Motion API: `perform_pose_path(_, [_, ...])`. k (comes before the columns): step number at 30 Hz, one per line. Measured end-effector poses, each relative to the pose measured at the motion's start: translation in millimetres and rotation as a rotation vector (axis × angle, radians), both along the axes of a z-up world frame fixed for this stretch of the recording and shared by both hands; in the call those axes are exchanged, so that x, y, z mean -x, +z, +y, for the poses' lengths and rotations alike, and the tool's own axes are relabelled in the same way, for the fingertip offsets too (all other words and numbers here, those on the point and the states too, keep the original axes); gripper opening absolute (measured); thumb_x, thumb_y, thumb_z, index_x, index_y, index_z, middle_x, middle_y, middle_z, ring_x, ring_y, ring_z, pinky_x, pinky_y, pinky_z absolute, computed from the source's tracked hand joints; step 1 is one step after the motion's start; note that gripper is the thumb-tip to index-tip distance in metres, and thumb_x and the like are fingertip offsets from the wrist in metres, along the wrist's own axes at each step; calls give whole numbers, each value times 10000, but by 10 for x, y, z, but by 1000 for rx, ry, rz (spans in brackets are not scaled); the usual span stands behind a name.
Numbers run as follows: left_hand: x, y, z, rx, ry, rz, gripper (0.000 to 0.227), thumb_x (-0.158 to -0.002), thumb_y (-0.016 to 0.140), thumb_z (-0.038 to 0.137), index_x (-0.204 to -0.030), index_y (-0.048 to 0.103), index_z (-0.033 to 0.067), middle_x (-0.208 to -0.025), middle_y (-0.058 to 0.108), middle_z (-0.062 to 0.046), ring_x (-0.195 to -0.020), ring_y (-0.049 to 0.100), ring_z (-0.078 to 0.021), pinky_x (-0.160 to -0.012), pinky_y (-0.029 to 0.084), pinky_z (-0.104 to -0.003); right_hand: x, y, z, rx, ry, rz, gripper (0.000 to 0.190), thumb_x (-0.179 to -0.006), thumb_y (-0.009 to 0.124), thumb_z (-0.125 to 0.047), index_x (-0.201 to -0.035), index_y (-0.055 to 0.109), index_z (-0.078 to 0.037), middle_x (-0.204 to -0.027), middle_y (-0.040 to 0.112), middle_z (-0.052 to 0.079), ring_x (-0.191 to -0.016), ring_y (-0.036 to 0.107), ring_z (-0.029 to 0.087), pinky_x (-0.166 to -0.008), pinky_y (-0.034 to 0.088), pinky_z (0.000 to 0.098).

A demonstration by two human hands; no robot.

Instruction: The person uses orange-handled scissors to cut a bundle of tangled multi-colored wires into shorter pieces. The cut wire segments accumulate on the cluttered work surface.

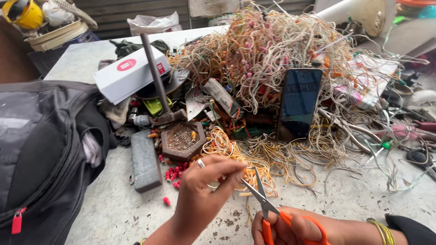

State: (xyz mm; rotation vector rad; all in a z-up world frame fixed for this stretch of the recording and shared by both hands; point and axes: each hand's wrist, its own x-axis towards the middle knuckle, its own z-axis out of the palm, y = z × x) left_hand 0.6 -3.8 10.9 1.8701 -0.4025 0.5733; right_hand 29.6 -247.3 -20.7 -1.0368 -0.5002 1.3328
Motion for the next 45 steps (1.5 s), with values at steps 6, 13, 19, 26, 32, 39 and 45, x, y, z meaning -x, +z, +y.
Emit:
perform_pose_path(6, [56, -96, -90, -127, 14, -207, 201, -835, 832, 7, -1001, 797, 114, -910, 762, -5, -861, 733, -129, -759, 576, -274, -61, -12, -35, -94, 93, 75, 1042, -665, 707, -901, -1192, 563, -13, -1045, 599, 54, -925, 583, 126, -803, 448, 251])
perform_pose_path(13, [58, -169, -74, -49, -154, -244, 255, -816, 831, -37, -1020, 790, 110, -1003, 778, -22, -945, 746, -166, -845, 602, -288, 2, 52, -46, -109, 107, 49, 1013, -702, 742, -876, -1232, 540, -36, -1096, 568, 18, -1036, 560, 113, -925, 447, 259])
perform_pose_path(19, [21, -238, -118, 8, -148, -217, 248, -806, 842, -37, -1007, 789, 98, -1020, 784, -36, -958, 749, -173, -849, 606, -303, 22, 91, -28, -138, 94, 64, 1012, -656, 698, -896, -1227, 548, -74, -1086, 591, 10, -1002, 573, 106, -892, 447, 245])
perform_pose_path(26, [-14, -245, -111, -8, -129, -214, 246, -810, 837, -44, -1006, 784, 94, -958, 780, -16, -936, 764, -151, -837, 597, -295, -35, -47, -82, -77, -1, -101, 833, -781, 681, -832, -1096, 614, -63, -912, 575, -9, -771, 503, 58, -670, 373, 209])
perform_pose_path(32, [1, -139, -133, -25, -130, -217, 238, -820, 831, -54, -1003, 782, 90, -954, 775, -24, -901, 747, -139, -805, 585, -284, -16, -230, -16, -101, -165, -84, 538, -890, 804, -555, -813, 571, -75, -662, 550, 2, -600, 499, 94, -540, 361, 246])
perform_pose_path(39, [-122, 6, 319, -171, 182, 34, 101, -869, 732, 32, -962, 716, 66, -1003, 748, -48, -861, 726, -188, -729, 588, -302, -172, -59, -127, -65, 26, -353, 647, -771, 792, -699, -833, 618, -79, -815, 651, 21, -765, 635, 96, -662, 486, 244])
perform_pose_path(45, [-235, -32, 398, -461, 294, -82, 275, -834, 645, -48, -1071, 736, 57, -1065, 685, -131, -984, 648, -288, -847, 540, -404, -125, -65, -272, -319, -196, -107, 876, -734, 693, -846, -1007, 564, -24, -845, 590, 64, -672, 599, 201, -545, 383, 277])
